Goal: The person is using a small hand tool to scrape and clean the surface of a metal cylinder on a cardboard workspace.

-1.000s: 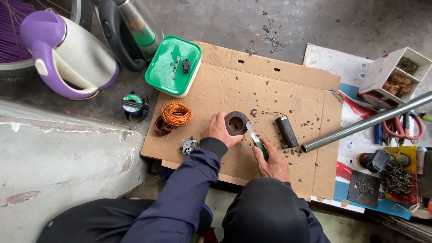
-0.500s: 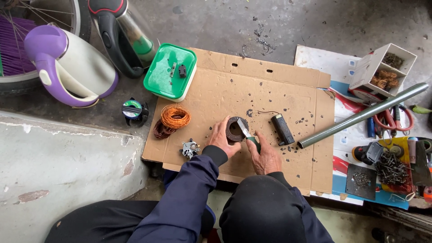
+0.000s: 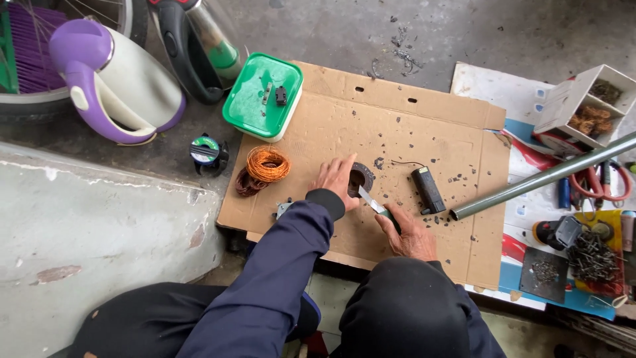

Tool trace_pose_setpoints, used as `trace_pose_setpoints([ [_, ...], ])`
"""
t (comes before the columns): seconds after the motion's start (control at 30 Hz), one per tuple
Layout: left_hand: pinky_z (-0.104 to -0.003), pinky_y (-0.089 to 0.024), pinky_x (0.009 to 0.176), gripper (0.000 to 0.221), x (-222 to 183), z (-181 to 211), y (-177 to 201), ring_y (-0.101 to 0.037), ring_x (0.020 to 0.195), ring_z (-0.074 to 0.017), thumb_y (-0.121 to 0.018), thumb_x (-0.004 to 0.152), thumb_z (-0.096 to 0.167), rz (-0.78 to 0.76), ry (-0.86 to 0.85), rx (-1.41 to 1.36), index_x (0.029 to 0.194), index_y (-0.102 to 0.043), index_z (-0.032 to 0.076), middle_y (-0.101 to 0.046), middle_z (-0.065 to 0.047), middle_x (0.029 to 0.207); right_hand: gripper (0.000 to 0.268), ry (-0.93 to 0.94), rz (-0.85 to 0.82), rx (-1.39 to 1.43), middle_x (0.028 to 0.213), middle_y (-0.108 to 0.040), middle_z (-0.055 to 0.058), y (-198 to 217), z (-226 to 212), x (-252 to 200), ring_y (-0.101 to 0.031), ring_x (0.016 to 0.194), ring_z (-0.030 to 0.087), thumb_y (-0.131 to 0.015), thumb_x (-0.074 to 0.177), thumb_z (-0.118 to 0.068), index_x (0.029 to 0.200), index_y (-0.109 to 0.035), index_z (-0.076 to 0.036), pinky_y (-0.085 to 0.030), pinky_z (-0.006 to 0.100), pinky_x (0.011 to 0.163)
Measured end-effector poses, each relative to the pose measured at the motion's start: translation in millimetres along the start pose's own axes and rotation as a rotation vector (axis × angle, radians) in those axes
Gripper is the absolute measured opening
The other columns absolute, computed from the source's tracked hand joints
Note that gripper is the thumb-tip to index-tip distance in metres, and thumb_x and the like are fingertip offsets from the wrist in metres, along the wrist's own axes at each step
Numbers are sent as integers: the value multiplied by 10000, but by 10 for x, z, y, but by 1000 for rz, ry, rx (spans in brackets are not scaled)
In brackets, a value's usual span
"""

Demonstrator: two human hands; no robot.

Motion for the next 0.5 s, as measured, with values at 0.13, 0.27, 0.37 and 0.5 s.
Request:
trace_pose_setpoints([
  [0.13,-608,-504,1221,1176,-340,-20,108,-445,1560,-373,-759,753,525,5,92,-281,1764,-227,245,-420,-103,1662,545,58,34,-23,1397,-736,56,-13,16,-11,-697,1313,388,-539,1083,-715,1542,-620,-433,-603,608,1114],
  [0.27,-603,-354,1312,1298,-355,-38,65,-454,1568,-444,-795,720,756,81,16,-434,1771,-278,196,-474,-188,1648,542,110,116,-114,1160,-730,62,128,-55,-17,-748,1100,353,-521,1107,-707,1532,-636,-390,-659,550,919],
  [0.37,-560,-336,1322,1278,-346,-69,104,-472,1551,-431,-827,723,820,98,-1,-450,1756,-333,255,-520,-178,1608,545,149,131,-167,1085,-725,73,196,-92,30,-761,982,346,-529,1113,-686,1524,-652,-350,-670,526,811],
  [0.5,-514,-374,1295,1204,-291,-118,55,-497,1509,-407,-907,687,804,113,20,-487,1706,-432,374,-546,-125,1553,544,155,116,-169,1061,-709,46,208,-109,55,-753,911,307,-520,1123,-677,1518,-659,-330,-664,486,764],
])
Point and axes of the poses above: each hand's wrist, its own x-axis towards the middle knuckle, its own y-axis out of the back of the hand, z = x × y, the point moved 7 cm from there along x, towards the middle knuckle
